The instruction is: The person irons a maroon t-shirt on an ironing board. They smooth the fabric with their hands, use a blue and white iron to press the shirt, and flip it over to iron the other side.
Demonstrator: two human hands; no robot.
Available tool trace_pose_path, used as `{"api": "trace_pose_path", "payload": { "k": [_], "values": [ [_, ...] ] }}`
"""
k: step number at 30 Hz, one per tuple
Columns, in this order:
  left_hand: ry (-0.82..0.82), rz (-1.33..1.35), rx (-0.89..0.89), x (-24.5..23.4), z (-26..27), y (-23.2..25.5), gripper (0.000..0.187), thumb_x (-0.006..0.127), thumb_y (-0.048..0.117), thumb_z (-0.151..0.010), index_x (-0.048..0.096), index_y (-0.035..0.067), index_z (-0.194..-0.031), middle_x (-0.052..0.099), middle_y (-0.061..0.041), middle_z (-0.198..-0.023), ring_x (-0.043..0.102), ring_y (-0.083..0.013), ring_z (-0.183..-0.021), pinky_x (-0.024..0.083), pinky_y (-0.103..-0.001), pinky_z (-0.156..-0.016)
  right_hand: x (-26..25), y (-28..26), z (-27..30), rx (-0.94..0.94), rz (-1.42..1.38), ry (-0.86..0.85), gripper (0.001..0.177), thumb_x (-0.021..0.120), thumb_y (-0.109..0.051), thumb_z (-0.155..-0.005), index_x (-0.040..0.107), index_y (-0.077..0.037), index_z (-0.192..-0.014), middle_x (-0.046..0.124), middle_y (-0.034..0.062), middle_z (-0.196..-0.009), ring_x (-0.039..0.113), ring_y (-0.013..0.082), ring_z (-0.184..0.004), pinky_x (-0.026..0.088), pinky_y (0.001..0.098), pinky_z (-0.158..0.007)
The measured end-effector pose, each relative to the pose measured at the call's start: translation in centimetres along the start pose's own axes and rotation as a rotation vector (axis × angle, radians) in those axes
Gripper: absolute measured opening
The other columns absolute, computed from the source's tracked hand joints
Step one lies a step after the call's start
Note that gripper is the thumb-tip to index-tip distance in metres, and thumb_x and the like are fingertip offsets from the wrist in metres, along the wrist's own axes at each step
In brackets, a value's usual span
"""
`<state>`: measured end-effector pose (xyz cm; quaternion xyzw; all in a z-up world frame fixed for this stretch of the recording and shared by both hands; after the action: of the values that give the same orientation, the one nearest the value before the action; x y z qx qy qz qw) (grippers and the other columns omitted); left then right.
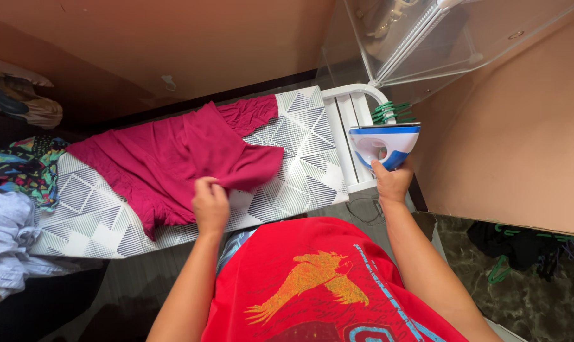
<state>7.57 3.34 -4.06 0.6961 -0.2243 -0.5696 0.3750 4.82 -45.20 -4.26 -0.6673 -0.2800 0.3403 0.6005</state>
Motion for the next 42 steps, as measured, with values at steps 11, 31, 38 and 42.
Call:
{"api": "trace_pose_path", "payload": {
  "k": [11,31,38,42],
  "values": [
    [0.429,0.513,-0.423,-5.7,-4.7,-10.8,0.018,0.061,0.012,-0.100,0.063,-0.001,-0.112,0.067,-0.005,-0.104,0.063,-0.0134,-0.092,0.054,-0.027,-0.082,-3.4,5.0,6.9,0.047,0.203,0.083,0.050,0.083,-0.009,-0.084,0.054,0.002,-0.123,0.058,0.0058,-0.107,0.057,0.0145,-0.098,0.050,0.0291,-0.086],
    [0.203,0.186,-0.494,-13.3,-7.5,-21.0,0.097,0.088,0.045,-0.083,0.038,-0.012,-0.144,0.052,-0.026,-0.140,0.052,-0.0337,-0.130,0.040,-0.041,-0.111,30.4,-2.4,6.8,-0.217,0.648,-0.750,0.034,0.072,-0.016,-0.087,0.068,-0.005,-0.118,0.067,0.0156,-0.111,0.069,0.0292,-0.083,0.054,0.0406,-0.081],
    [-0.339,-0.208,-0.869,-13.9,0.4,-17.9,0.100,0.091,0.062,-0.058,0.065,-0.011,-0.122,0.070,-0.028,-0.116,0.069,-0.0377,-0.110,0.054,-0.045,-0.097,35.4,-2.9,5.8,-0.343,0.867,-0.670,0.046,0.074,-0.008,-0.081,0.068,-0.012,-0.126,0.049,0.0226,-0.127,0.064,0.0436,-0.099,0.052,0.0476,-0.089],
    [-0.332,0.155,-0.918,-10.8,1.2,-21.9,0.055,0.076,0.037,-0.076,0.074,-0.005,-0.112,0.075,-0.022,-0.102,0.072,-0.0376,-0.092,0.057,-0.050,-0.084,35.8,-0.9,5.0,-0.284,0.973,-0.645,0.018,0.070,-0.013,-0.093,0.071,-0.016,-0.110,0.052,0.0176,-0.130,0.066,0.0411,-0.101,0.054,0.0474,-0.092]
  ]
}}
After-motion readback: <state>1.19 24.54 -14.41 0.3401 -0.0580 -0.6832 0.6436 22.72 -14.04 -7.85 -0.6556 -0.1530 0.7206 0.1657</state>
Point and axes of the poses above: each hand's wrist, its own z-axis away from the middle knuckle, its own x-axis out of the palm, y = z × x, the point moved 7 cm from there along -z, towards the middle knuckle
